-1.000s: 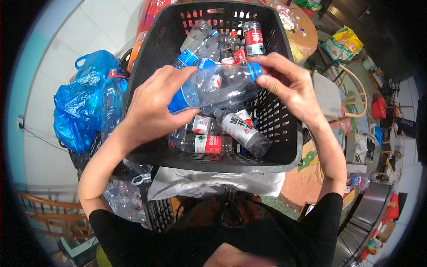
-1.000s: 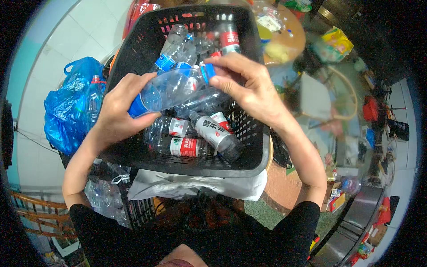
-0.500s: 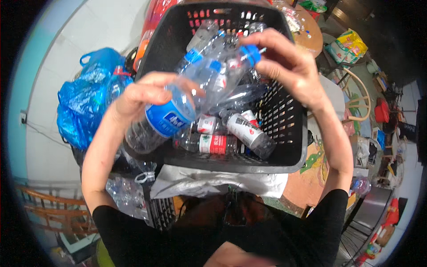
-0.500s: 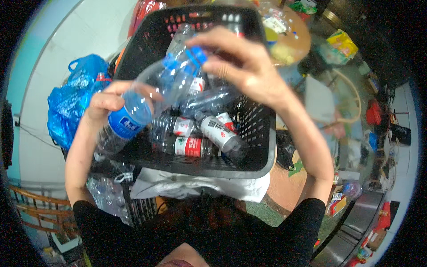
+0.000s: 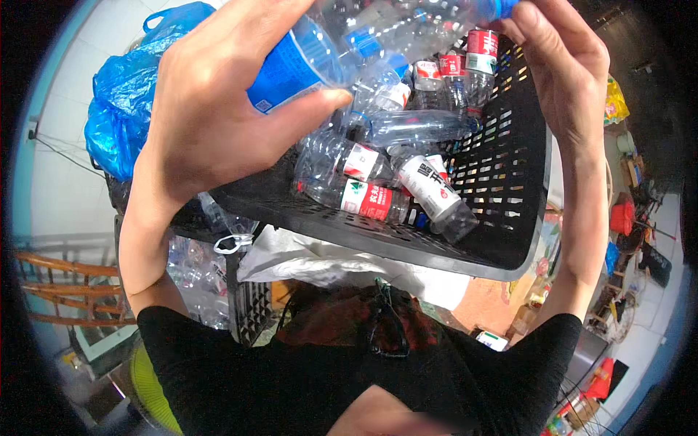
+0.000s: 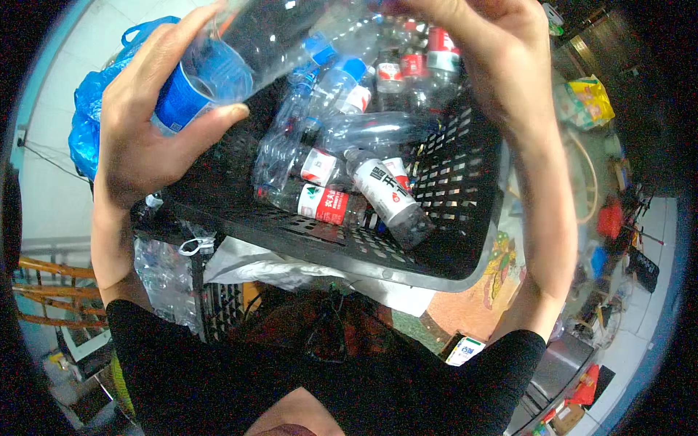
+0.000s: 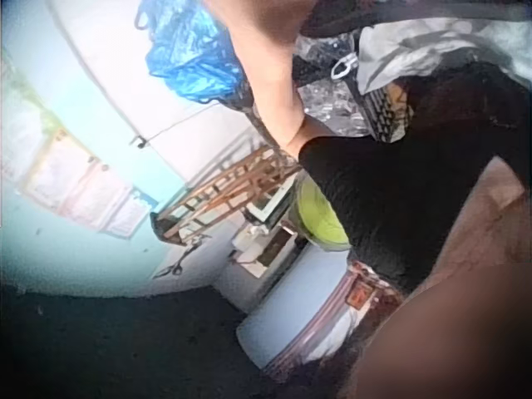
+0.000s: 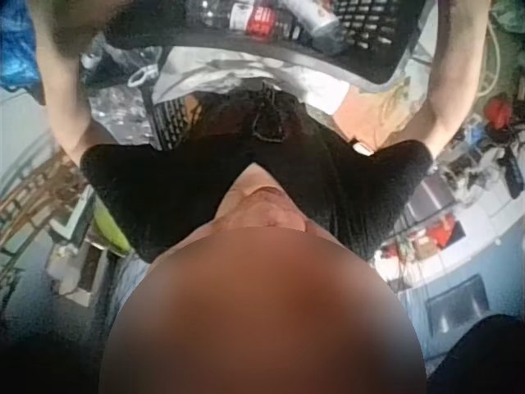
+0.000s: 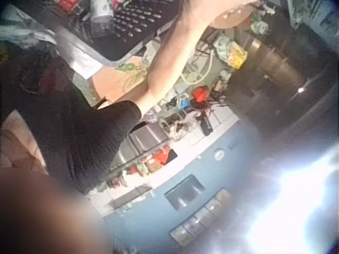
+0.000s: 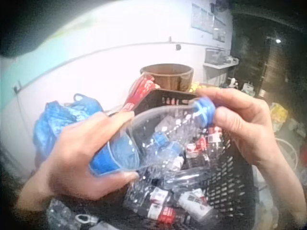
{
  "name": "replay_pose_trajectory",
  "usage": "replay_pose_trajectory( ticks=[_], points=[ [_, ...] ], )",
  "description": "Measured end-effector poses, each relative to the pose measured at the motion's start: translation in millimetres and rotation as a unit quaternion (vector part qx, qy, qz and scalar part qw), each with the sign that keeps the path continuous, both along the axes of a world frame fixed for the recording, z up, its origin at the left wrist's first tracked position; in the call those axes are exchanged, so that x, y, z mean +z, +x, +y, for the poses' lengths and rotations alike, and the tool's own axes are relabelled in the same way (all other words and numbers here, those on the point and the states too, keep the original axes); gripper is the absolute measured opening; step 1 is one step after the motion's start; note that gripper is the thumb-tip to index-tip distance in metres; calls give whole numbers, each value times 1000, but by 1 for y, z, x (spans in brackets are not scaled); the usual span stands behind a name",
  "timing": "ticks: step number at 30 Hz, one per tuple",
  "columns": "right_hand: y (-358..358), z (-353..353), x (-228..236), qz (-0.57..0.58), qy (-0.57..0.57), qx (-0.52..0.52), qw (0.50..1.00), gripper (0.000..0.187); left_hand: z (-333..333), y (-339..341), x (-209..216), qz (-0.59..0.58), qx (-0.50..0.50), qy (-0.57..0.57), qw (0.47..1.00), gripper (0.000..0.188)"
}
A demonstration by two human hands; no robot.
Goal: Sorting empty plastic water bottles from a basket and placing them into bags or other containers.
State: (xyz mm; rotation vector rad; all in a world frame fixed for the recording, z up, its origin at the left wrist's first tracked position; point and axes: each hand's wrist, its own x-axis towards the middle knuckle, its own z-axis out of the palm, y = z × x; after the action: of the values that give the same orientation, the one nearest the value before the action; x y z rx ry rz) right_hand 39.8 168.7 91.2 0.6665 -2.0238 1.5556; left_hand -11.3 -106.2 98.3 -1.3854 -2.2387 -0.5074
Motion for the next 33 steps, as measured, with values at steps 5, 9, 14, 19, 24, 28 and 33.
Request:
replay_pose_trajectory(
  ticks=[5,9,14,19,24,28,33],
  points=[
    [5,-21,16,-73,36,-140,987,34,-10,-11,-3,161,-19,6,987,78],
    [-4,-38,12,-110,73,-179,975,33,-17,-14,-6,131,-8,-18,991,68],
    [-22,-45,14,-59,52,-102,992,30,-30,-22,-13,-51,-72,60,994,70],
    [-52,-19,9,3,20,6,1000,29,-31,-26,-14,-244,-44,92,964,56],
    [-58,27,-4,-77,-64,-34,994,34,-13,-48,-26,-418,9,82,905,50],
    [-46,30,-15,-102,-67,-116,986,33,26,-49,-43,-439,21,30,898,59],
    [-26,23,-35,-171,75,-74,980,38,54,-46,-69,-366,39,-64,927,85]
  ],
)
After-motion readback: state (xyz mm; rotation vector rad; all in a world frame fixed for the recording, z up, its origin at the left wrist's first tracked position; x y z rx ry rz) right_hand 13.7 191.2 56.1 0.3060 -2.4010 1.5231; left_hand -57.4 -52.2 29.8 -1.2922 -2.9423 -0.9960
